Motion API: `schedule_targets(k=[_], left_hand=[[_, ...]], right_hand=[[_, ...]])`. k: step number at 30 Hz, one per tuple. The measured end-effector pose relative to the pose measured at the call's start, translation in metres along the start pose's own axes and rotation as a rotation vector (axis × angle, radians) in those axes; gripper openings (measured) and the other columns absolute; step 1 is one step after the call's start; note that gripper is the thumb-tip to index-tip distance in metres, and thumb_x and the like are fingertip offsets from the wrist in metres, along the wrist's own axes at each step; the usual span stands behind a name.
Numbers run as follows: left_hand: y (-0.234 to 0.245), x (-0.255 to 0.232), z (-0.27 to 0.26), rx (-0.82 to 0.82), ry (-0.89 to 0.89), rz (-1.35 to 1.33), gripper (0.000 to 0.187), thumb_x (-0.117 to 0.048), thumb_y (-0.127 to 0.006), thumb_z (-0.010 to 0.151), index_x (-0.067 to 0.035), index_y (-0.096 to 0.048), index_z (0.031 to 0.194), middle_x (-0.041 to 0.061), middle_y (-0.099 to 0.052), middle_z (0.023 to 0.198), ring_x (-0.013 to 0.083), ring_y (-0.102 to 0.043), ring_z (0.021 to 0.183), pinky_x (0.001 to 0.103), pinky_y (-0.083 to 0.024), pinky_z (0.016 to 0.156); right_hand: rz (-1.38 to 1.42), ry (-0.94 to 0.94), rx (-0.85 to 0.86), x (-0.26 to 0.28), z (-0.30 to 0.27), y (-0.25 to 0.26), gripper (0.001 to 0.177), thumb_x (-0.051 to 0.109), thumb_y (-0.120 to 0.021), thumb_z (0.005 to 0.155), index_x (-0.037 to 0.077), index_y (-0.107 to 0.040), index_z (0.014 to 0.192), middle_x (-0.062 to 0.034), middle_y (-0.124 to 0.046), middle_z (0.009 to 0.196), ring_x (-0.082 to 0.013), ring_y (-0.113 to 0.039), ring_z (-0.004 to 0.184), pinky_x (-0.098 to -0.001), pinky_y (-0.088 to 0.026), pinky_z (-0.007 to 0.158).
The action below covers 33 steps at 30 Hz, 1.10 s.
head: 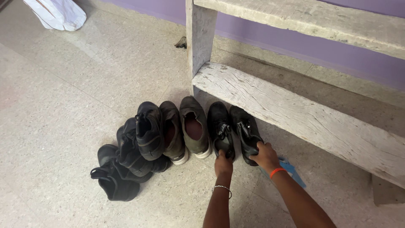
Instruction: The person removes several pairs of shoes from a wooden shelf and places them on the floor. Then the person wipes the shelf surfaces with a blue cloth.
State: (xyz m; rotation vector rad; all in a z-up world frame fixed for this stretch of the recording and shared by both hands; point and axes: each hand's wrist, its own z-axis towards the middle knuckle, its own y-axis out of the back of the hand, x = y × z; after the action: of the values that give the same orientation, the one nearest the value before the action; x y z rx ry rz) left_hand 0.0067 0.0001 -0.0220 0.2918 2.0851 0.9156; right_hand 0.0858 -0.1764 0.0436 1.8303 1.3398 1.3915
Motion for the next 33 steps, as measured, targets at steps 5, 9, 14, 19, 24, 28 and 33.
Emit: schedule_targets(k=[5, 9, 14, 19, 24, 28, 33], left_hand=[[0.022, -0.023, -0.021, -0.06, -0.024, -0.002, 0.056, -0.022, -0.081, 0.084, -0.008, -0.043, 0.122, 0.03, -0.062, 0.116, 0.0468, -0.068, 0.099, 0.051, -0.058, 0.085], [0.04, -0.041, -0.042, -0.078, -0.106, 0.026, 0.056, -0.022, -0.08, 0.087, -0.005, -0.04, 0.121, 0.03, -0.061, 0.116, 0.0443, -0.071, 0.097, 0.048, -0.061, 0.081], [0.056, -0.052, -0.069, -0.079, -0.155, 0.056, 0.054, -0.023, -0.082, 0.086, -0.005, -0.043, 0.119, 0.027, -0.066, 0.111, 0.043, -0.071, 0.096, 0.047, -0.06, 0.081], [0.082, -0.069, -0.093, -0.092, -0.188, 0.055, 0.05, -0.022, -0.082, 0.086, -0.006, -0.046, 0.117, 0.025, -0.068, 0.107, 0.0424, -0.07, 0.095, 0.047, -0.059, 0.082], [0.106, -0.083, -0.12, -0.091, -0.292, 0.089, 0.049, -0.017, -0.082, 0.083, -0.008, -0.048, 0.117, 0.024, -0.065, 0.111, 0.0422, -0.07, 0.096, 0.047, -0.059, 0.081], [0.125, -0.094, -0.135, -0.141, -0.402, 0.138, 0.047, -0.014, -0.082, 0.082, -0.008, -0.05, 0.115, 0.023, -0.063, 0.115, 0.041, -0.068, 0.101, 0.047, -0.059, 0.082], [0.148, -0.098, -0.144, -0.239, -0.507, 0.187, 0.045, -0.009, -0.083, 0.079, -0.006, -0.051, 0.11, 0.028, -0.057, 0.125, 0.0417, -0.063, 0.111, 0.047, -0.059, 0.083]], right_hand=[[0.002, 0.02, -0.029, 0.007, -0.013, 0.017, 0.062, 0.037, -0.093, 0.067, 0.005, -0.066, 0.113, -0.0235, -0.063, 0.116, -0.0402, -0.068, 0.102, -0.0452, -0.058, 0.09], [0.026, 0.007, -0.008, 0.014, -0.022, 0.029, 0.064, 0.039, -0.091, 0.065, 0.001, -0.068, 0.111, -0.0238, -0.07, 0.11, -0.0371, -0.073, 0.099, -0.0443, -0.061, 0.088], [0.022, 0.108, -0.052, 0.012, -0.037, 0.04, 0.061, 0.039, -0.092, 0.062, 0.001, -0.072, 0.105, -0.02, -0.075, 0.103, -0.0337, -0.074, 0.096, -0.0427, -0.06, 0.086], [0.185, 0.058, 0.025, 0.01, -0.05, 0.059, 0.054, 0.042, -0.089, 0.064, 0.003, -0.076, 0.1, -0.0161, -0.08, 0.094, -0.0275, -0.078, 0.084, -0.0391, -0.061, 0.08], [0.303, -0.044, 0.145, 0.005, -0.06, 0.077, 0.057, 0.046, -0.089, 0.068, 0.0, -0.077, 0.1, -0.0149, -0.081, 0.094, -0.0239, -0.08, 0.078, -0.0351, -0.067, 0.07], [0.404, -0.088, 0.172, 0.011, -0.071, 0.09, 0.058, 0.044, -0.089, 0.071, -0.004, -0.075, 0.102, -0.0175, -0.079, 0.097, -0.027, -0.081, 0.077, -0.0349, -0.066, 0.069], [0.481, -0.079, 0.195, 0.04, -0.087, 0.099, 0.057, 0.039, -0.089, 0.073, -0.006, -0.074, 0.104, -0.0188, -0.079, 0.096, -0.0269, -0.08, 0.075, -0.0341, -0.065, 0.066]])
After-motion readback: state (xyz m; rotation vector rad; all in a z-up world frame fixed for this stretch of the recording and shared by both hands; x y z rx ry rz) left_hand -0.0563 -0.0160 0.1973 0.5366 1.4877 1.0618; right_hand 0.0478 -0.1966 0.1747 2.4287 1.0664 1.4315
